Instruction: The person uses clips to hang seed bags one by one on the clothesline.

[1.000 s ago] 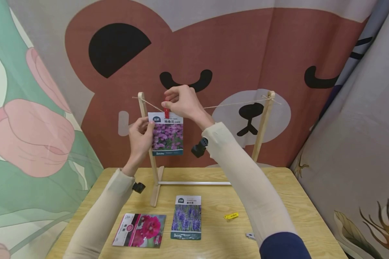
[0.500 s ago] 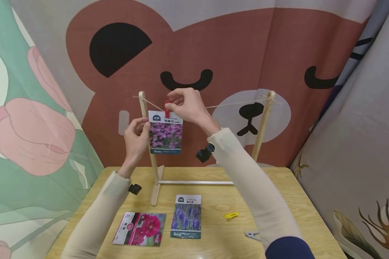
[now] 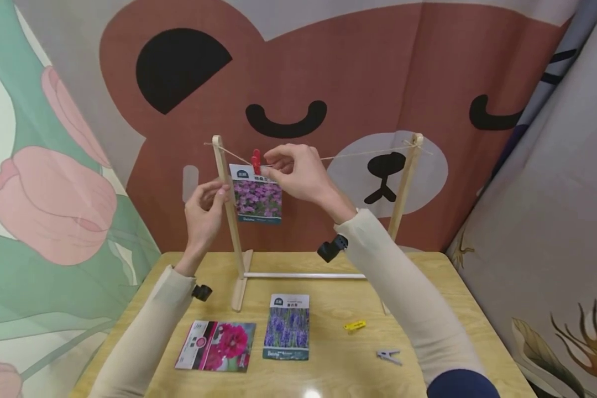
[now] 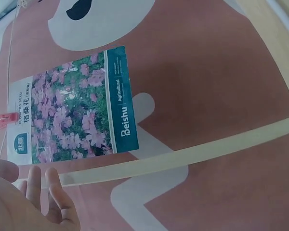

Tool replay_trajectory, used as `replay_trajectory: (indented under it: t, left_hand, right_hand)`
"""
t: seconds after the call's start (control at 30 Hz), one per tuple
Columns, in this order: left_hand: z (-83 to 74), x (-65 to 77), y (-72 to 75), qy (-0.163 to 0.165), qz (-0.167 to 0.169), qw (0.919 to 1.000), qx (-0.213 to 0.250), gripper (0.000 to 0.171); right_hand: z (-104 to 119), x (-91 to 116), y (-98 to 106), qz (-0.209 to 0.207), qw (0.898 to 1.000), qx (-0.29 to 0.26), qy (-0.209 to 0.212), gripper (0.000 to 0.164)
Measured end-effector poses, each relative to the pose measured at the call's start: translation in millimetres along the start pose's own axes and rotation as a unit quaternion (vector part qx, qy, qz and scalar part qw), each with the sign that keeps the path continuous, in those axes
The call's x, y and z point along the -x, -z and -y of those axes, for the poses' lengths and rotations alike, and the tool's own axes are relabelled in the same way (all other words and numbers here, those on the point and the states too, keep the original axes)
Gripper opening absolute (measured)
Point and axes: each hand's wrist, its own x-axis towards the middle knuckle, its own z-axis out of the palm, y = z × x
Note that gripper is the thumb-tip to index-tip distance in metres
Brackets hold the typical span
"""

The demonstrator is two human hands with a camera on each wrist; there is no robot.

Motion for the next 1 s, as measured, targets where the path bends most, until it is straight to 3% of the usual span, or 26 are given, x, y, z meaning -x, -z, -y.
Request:
replay_trajectory:
  t: [0.43,1.0]
  left_hand:
    - [5.2,22.5,26.2,0.021,0.016,0.9976,-0.063,0.024]
    - [22.6,61.1,68.9,0.043,0.020,0.9956,-0.080,0.024]
  right_hand:
    - [-19.5,40.0,5.6,0.008,1.000,0.014,0.023,0.028]
    - [-69.1,94.8,9.9,0.010,1.000,0.023,0.017,0.029]
